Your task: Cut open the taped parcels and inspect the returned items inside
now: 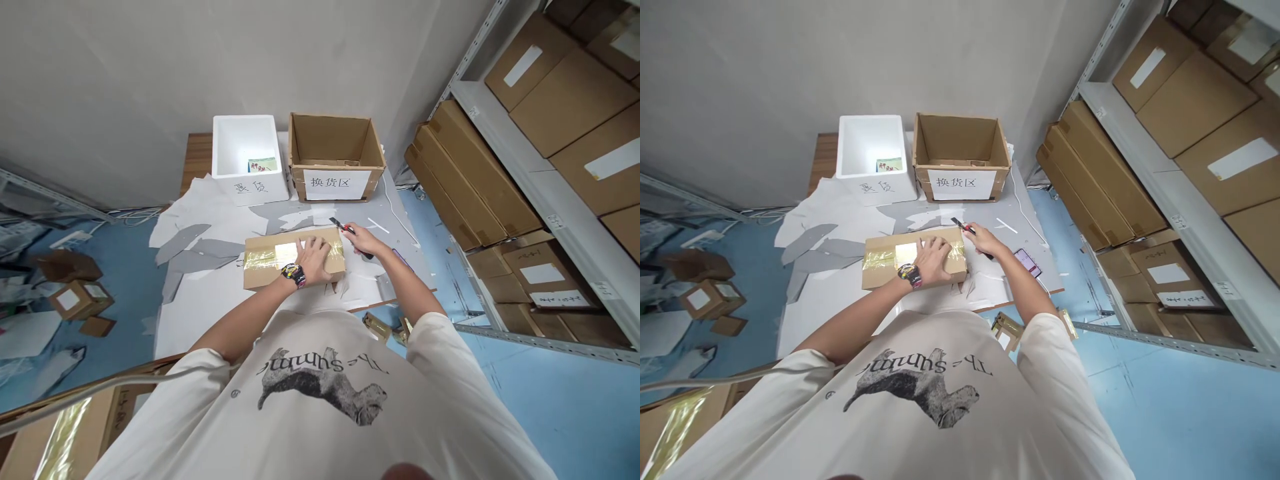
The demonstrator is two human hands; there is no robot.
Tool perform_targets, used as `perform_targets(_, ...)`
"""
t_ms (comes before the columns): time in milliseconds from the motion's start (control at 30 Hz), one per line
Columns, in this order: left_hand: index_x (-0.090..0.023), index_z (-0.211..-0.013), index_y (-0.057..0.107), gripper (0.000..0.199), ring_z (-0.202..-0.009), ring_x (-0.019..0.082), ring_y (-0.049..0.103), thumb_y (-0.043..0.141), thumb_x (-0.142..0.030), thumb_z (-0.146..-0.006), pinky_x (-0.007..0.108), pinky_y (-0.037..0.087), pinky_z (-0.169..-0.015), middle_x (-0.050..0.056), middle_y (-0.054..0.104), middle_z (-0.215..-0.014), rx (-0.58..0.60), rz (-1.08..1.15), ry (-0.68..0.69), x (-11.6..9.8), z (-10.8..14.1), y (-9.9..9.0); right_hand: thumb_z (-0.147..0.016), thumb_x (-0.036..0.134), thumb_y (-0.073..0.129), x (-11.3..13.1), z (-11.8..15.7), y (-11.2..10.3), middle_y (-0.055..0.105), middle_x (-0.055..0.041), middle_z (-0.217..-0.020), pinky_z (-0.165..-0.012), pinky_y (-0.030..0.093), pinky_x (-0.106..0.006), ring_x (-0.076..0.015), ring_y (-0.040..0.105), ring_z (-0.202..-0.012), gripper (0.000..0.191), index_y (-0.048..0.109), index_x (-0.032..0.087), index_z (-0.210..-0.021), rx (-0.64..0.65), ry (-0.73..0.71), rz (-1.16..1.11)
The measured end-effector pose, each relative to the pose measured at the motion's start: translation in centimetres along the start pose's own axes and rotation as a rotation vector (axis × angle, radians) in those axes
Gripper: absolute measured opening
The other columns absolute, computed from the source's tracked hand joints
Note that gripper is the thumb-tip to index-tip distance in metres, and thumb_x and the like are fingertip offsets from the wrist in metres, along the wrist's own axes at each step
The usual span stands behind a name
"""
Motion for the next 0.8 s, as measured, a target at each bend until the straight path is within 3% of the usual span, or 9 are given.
perform_targets(100,-0.026,-0.154,0.072,0.09,-0.171,0.062,0.026,0.099,-0.05,-0.072,0.093,0.021,-0.131,0.022,0.048,-0.179,0.025,0.015,-0.013,-0.2,0.2,-0.1,-0.122,0.047,0.056,-2.1,2.5,-2.3,0.062,0.0044,-0.077,-0.05,0.045,-0.021,-0.0134,0.057,-0.054,0.029,0.066,0.023,-0.133,0.133,-0.009,-0.051)
perform_targets(167,-0.027,-0.156,0.071,0.092,-0.174,0.064,0.02,0.1,-0.05,-0.072,0.094,0.02,-0.131,0.022,0.04,-0.186,0.048,0.01,-0.015,-0.3,0.2,0.0,-0.12,0.047,0.059,-3.2,3.9,-3.2,0.057,0.0057,-0.072,-0.048,0.042,-0.021,-0.0124,0.054,-0.051,0.028,0.07,0.022,-0.121,0.257,-0.007,-0.022)
perform_targets(333,-0.026,-0.162,0.068,0.1,-0.175,0.065,0.02,0.103,-0.047,-0.071,0.096,0.023,-0.13,0.022,0.033,-0.192,0.096,-0.015,-0.04,-0.2,-0.2,0.1,-0.115,0.05,0.066,-4.1,4.5,-3.3,0.054,0.0065,-0.069,-0.047,0.04,-0.022,-0.0121,0.052,-0.048,0.03,0.072,0.021,-0.116,0.353,0.056,0.091)
perform_targets(600,-0.027,-0.17,0.063,0.11,-0.176,0.066,0.02,0.105,-0.048,-0.07,0.096,0.025,-0.13,0.023,0.033,-0.193,0.114,-0.024,-0.037,-0.1,-0.4,-0.1,-0.115,0.038,0.063,-1.2,1.7,-1.6,0.052,0.007,-0.062,-0.049,0.037,-0.022,-0.0118,0.049,-0.047,0.021,0.064,0.021,-0.103,0.444,0.037,0.214)
perform_targets(800,-0.028,-0.167,0.065,0.105,-0.177,0.065,0.018,0.104,-0.05,-0.071,0.096,0.024,-0.13,0.022,0.031,-0.194,0.127,-0.012,-0.039,-0.4,-0.3,-0.3,-0.116,0.047,0.065,-2.5,2.7,-1.7,0.055,0.0051,-0.067,-0.046,0.041,-0.023,-0.0113,0.047,-0.047,0.035,0.056,0.023,-0.093,0.52,0.155,0.036)
Point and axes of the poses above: each hand's wrist, its own z-axis away from the middle knuckle, its own y-axis out of the palm, x = y × z, the point moved 3 cm from there along -z, towards the middle knuckle
